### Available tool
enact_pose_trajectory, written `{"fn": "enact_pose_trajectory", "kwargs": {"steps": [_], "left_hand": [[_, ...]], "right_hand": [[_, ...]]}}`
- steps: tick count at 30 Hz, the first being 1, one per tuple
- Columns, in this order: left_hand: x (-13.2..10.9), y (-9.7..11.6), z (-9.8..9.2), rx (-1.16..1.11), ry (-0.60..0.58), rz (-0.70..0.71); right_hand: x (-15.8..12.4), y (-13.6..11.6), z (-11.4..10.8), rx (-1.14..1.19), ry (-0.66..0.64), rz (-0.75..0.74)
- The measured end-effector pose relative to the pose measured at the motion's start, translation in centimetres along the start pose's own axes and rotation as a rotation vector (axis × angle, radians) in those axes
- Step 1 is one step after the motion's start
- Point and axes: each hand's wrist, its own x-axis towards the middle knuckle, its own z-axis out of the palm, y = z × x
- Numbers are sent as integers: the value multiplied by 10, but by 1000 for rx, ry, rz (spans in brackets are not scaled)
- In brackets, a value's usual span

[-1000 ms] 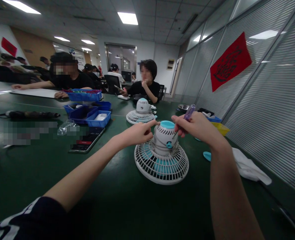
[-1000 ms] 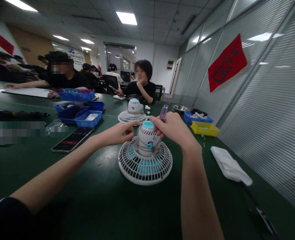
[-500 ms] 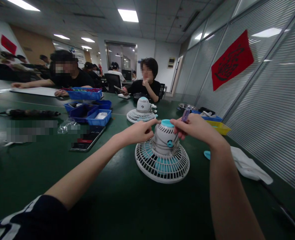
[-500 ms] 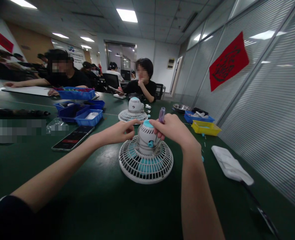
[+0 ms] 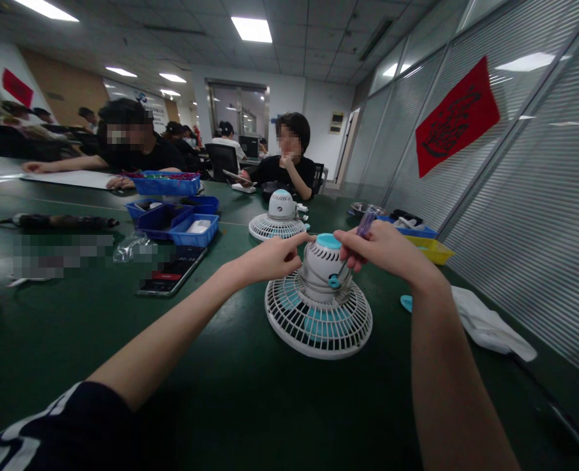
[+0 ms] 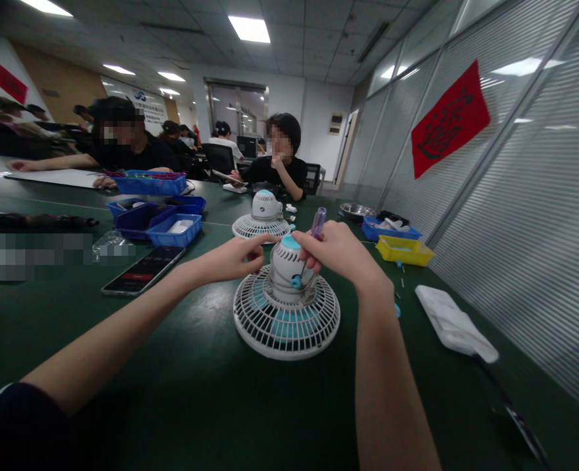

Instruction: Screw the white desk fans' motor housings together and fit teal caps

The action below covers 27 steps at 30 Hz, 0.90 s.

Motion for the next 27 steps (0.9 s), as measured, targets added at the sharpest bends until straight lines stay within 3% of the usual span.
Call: {"fn": "enact_pose_trajectory", "kwargs": {"steps": [11, 19, 27], "left_hand": [[0, 0, 0, 13, 5, -13], [0, -1, 0, -1, 9, 0], [0, -3, 2, -4, 8, -3]], "right_hand": [[-1, 2, -3, -19, 58, -29], [0, 1, 0, -12, -30, 9], [1, 0, 0, -21, -7, -7]]}}
